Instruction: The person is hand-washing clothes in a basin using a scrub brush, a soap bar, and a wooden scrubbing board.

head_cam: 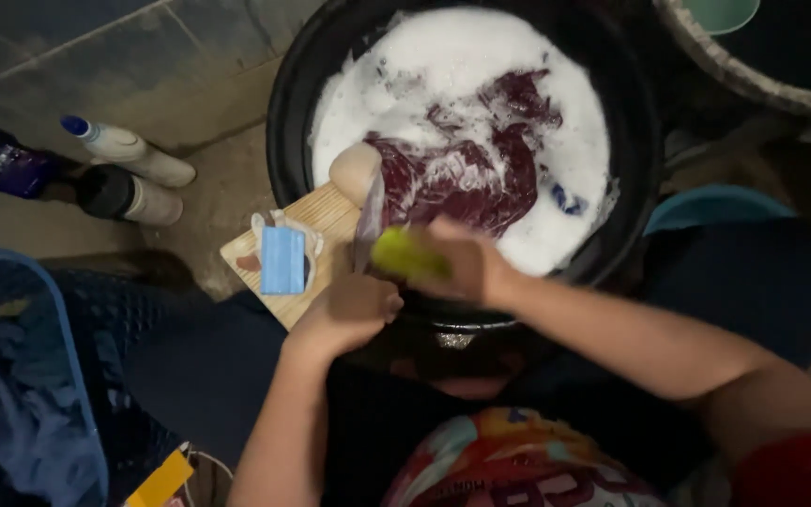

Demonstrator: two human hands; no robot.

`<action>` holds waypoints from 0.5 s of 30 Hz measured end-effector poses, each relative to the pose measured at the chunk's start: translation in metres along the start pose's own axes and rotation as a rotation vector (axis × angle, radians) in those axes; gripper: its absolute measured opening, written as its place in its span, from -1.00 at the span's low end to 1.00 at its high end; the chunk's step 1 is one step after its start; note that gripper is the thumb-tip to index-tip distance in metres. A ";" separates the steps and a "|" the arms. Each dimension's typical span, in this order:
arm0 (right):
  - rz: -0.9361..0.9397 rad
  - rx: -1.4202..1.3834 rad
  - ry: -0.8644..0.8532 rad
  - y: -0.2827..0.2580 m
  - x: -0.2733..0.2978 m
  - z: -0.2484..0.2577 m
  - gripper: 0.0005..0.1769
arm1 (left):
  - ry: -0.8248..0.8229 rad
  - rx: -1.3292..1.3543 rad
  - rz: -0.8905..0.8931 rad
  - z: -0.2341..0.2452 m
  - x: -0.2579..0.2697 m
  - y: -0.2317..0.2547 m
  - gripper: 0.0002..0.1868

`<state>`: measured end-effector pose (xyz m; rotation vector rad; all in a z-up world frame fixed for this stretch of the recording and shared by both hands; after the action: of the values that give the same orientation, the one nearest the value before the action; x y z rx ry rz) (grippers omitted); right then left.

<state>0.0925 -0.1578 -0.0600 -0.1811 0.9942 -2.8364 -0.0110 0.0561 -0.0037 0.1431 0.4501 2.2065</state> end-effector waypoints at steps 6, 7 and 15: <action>-0.176 -0.046 -0.053 0.019 -0.003 0.010 -0.14 | -0.131 -0.021 0.051 -0.006 -0.007 -0.001 -0.85; -0.106 -0.078 -0.037 0.017 -0.002 0.009 -0.12 | -0.120 -0.046 0.024 -0.004 -0.006 0.001 -0.85; -0.166 0.408 -0.186 0.064 -0.029 0.061 -0.16 | -0.321 -0.013 0.042 -0.016 -0.018 -0.007 -0.81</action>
<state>0.1363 -0.2400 -0.0551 -0.4903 0.3677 -3.0227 0.0016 0.0415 -0.0200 0.4956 0.2553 2.1745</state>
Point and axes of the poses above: each hand's wrist, its own x-axis away from the middle knuckle, its own z-axis out of the back of the hand, y = z × x, the point moved 8 cm from there along -x, towards the middle knuckle, and after that the axes turned 11 degrees about -x, right-handed, at the moved point
